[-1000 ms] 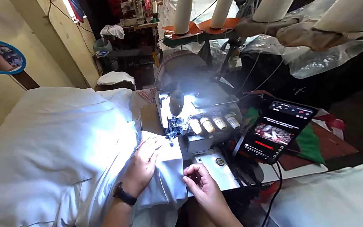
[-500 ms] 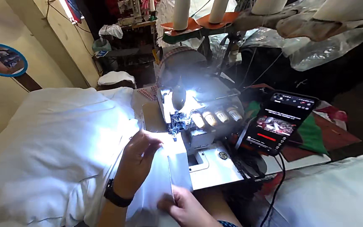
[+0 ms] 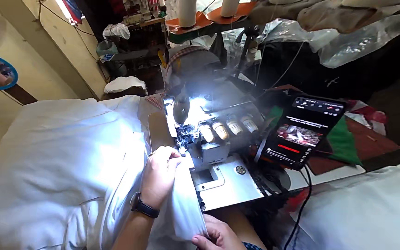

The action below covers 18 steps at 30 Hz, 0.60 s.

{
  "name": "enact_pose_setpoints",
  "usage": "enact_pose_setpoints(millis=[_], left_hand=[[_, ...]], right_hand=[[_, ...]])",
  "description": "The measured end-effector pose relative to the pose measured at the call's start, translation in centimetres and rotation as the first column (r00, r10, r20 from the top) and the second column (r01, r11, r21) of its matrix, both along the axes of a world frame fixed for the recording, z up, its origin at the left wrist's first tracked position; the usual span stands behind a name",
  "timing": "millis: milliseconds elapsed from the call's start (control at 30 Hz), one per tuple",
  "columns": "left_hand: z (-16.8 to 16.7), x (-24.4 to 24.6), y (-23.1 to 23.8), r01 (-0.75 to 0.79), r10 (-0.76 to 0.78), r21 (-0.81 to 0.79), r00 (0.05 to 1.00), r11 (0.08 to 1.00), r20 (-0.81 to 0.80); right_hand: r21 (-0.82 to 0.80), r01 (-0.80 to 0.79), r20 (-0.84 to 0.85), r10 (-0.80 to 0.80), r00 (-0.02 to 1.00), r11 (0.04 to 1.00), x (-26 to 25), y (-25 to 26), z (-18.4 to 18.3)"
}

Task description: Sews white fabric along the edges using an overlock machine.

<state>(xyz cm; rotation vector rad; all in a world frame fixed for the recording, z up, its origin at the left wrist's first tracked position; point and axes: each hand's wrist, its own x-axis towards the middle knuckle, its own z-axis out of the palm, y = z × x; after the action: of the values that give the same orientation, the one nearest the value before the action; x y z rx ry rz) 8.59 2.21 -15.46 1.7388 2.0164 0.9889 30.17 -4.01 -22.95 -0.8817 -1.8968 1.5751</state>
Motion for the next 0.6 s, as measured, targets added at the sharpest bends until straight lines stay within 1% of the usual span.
enact_pose_setpoints(millis=[100,233,300,367,467,567,600], left_hand=[[0.5,0.6,-0.4,-0.022,0.018,-0.049,0.996,0.999,-0.082],[0.8,1.6,-0.7,-0.051,0.036,-0.048,0.959,0.998,-0.283],[1.0,1.6,-0.7,-0.068,0.042,-0.069,0.943,0.995,-0.331],[1.1,1.1,-0.1,-0.089,0.055,-0.08,0.933,0.993,-0.356],[1.3,0.1,2.3,-0.122,0.076,-0.105,0.929,0.987,-0.361],[1.4,-1.0,5.6,-0.1,0.026,-0.181,0.928,0.978,-0.372],[1.0,-1.2,7.0,-0.123,0.04,-0.182,0.914,0.976,-0.403]], right_hand=[[-0.042,-0.001,0.007,0.002,1.0,0.999,0.1,-0.7,-0.8],[-0.015,-0.023,0.005,0.023,1.0,1.0,0.5,-1.2,-1.7],[-0.008,-0.026,0.02,0.026,0.999,1.0,0.7,-1.2,-1.9],[-0.012,-0.022,0.026,0.022,0.999,1.0,0.7,-0.7,-1.3],[0.015,0.058,0.003,-0.058,0.998,0.998,0.0,0.8,0.0],[0.026,0.164,-0.021,-0.163,0.986,0.986,-1.2,3.0,0.7],[0.03,0.179,-0.031,-0.178,0.984,0.983,-1.5,3.6,0.7]])
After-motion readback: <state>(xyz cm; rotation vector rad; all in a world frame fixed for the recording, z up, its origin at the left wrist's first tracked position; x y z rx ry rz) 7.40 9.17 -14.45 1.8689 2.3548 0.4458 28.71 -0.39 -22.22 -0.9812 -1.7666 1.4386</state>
